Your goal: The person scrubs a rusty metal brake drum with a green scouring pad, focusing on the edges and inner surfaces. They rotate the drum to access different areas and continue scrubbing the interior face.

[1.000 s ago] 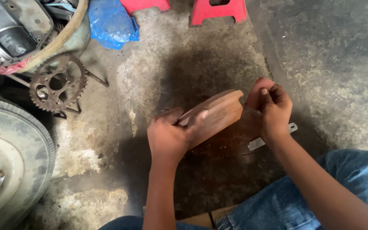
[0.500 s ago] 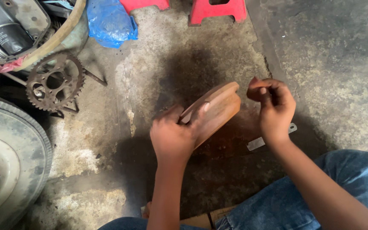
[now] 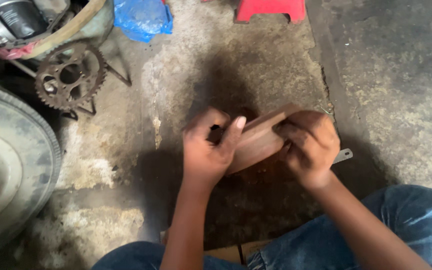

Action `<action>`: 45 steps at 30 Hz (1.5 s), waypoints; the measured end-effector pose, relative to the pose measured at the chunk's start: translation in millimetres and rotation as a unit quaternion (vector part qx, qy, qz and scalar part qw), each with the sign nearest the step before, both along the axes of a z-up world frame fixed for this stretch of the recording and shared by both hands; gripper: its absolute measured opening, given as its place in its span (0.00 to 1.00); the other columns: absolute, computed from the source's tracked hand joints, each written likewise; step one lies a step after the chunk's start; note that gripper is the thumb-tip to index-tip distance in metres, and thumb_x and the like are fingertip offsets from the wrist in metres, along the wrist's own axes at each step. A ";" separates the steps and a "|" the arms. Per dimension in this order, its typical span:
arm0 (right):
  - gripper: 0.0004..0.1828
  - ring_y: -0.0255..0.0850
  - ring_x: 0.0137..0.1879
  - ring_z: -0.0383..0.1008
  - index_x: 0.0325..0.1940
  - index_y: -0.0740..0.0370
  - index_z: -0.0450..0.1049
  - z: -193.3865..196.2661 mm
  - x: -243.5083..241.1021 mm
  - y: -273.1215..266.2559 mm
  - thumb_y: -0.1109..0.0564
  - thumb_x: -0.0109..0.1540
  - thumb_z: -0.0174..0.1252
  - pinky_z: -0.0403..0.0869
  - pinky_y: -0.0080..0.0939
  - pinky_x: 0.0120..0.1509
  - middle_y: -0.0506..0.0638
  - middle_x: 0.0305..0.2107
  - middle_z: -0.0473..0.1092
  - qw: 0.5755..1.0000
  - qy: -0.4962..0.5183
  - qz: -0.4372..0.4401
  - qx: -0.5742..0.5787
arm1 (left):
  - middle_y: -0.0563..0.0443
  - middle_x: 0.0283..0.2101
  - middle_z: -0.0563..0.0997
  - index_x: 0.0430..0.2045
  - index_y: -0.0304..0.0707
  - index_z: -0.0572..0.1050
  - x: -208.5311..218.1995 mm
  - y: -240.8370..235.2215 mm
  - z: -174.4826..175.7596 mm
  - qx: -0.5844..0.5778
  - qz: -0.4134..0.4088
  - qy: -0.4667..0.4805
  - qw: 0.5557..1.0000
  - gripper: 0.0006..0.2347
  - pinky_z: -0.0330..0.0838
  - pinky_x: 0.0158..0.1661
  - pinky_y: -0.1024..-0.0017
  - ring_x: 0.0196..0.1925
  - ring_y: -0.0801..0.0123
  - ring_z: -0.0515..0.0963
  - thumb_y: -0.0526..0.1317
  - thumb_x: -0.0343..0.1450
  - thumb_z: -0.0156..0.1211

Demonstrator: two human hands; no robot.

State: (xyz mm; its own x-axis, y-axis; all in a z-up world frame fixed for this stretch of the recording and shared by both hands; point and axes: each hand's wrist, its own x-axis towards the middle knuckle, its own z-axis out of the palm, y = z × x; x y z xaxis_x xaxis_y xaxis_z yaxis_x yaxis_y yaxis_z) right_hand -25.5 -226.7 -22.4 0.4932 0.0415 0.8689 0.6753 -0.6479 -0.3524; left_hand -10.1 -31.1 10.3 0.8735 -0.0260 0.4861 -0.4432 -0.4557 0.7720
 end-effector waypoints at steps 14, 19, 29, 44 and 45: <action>0.17 0.48 0.48 0.80 0.46 0.67 0.78 -29.3 30.8 -69.6 0.80 0.61 0.53 0.78 0.41 0.54 0.57 0.42 0.77 0.981 0.154 -0.062 0.104 | 0.23 0.58 0.73 0.55 0.31 0.77 -56.5 -47.6 -50.7 0.141 -0.204 0.191 0.950 0.24 0.71 0.52 0.50 0.56 0.36 0.74 0.54 0.74 0.67; 0.17 0.44 0.46 0.79 0.45 0.68 0.78 -30.2 32.7 -62.3 0.79 0.59 0.52 0.77 0.39 0.52 0.56 0.42 0.77 0.964 0.200 -0.028 0.171 | 0.31 0.44 0.81 0.47 0.23 0.73 -69.1 -102.8 -62.0 0.268 -0.160 0.087 0.946 0.25 0.76 0.49 0.54 0.47 0.43 0.82 0.52 0.69 0.63; 0.21 0.52 0.52 0.79 0.44 0.66 0.75 -20.6 31.4 -31.4 0.80 0.52 0.52 0.75 0.46 0.58 0.57 0.43 0.76 0.986 0.152 0.011 0.071 | 0.41 0.22 0.77 0.35 0.29 0.78 -45.8 -19.4 7.5 -0.030 -0.064 0.181 0.981 0.08 0.71 0.27 0.66 0.22 0.63 0.76 0.35 0.66 0.59; 0.22 0.53 0.51 0.80 0.46 0.66 0.78 -3.7 13.7 -22.8 0.79 0.54 0.51 0.76 0.46 0.57 0.57 0.44 0.78 0.988 0.147 -0.047 0.010 | 0.36 0.36 0.84 0.43 0.30 0.79 -22.4 -24.0 20.6 0.079 -0.001 0.022 0.997 0.11 0.79 0.35 0.64 0.35 0.51 0.86 0.39 0.71 0.63; 0.21 0.52 0.51 0.80 0.44 0.65 0.78 -1.1 8.9 -19.2 0.78 0.53 0.52 0.77 0.47 0.58 0.56 0.43 0.77 0.994 0.108 -0.013 -0.024 | 0.36 0.37 0.84 0.44 0.30 0.79 -18.8 -22.9 20.0 0.085 -0.008 0.015 0.996 0.12 0.80 0.36 0.64 0.36 0.51 0.86 0.39 0.72 0.63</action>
